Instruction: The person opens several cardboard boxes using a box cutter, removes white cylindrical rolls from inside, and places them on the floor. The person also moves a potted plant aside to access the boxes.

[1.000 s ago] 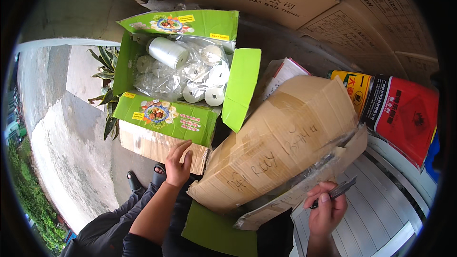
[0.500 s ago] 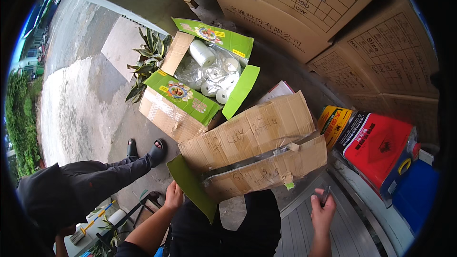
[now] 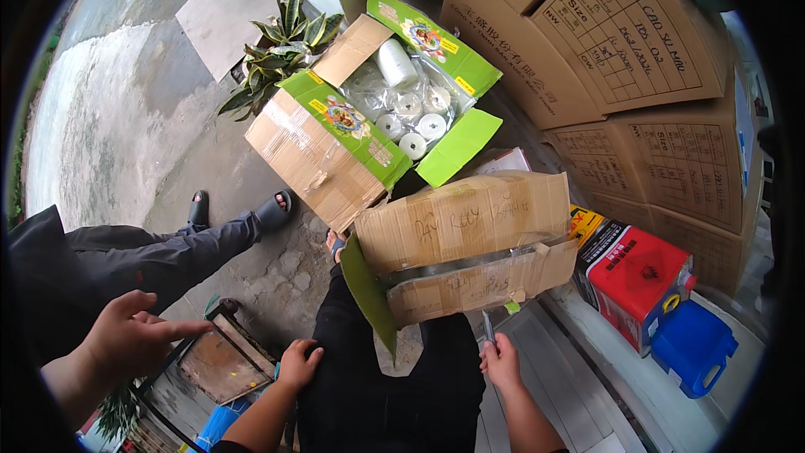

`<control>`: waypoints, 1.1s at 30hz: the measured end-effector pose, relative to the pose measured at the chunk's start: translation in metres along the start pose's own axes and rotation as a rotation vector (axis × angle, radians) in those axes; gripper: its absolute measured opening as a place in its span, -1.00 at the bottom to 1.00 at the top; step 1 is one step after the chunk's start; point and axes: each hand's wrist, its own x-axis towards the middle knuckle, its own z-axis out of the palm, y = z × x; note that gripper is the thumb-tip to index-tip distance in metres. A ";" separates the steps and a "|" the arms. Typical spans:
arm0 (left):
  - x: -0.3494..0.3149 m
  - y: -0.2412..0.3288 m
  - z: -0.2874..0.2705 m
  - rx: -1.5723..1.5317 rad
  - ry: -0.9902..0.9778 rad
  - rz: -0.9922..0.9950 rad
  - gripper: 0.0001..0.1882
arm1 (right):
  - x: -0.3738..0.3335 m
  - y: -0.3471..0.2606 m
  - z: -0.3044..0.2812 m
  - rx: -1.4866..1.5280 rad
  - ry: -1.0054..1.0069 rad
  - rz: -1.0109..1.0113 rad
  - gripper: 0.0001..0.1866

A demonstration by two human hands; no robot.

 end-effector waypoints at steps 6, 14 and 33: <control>-0.002 0.008 -0.064 -0.008 -0.048 -0.012 -0.62 | -0.028 -0.014 0.003 0.126 0.114 -0.201 -0.85; 0.029 -0.003 -0.111 -0.126 0.015 0.082 -0.62 | -0.076 0.011 -0.016 0.158 0.239 -0.102 -0.86; 0.048 0.113 -0.129 0.024 -0.006 0.341 -0.64 | -0.144 0.146 -0.038 0.084 0.634 0.111 -0.77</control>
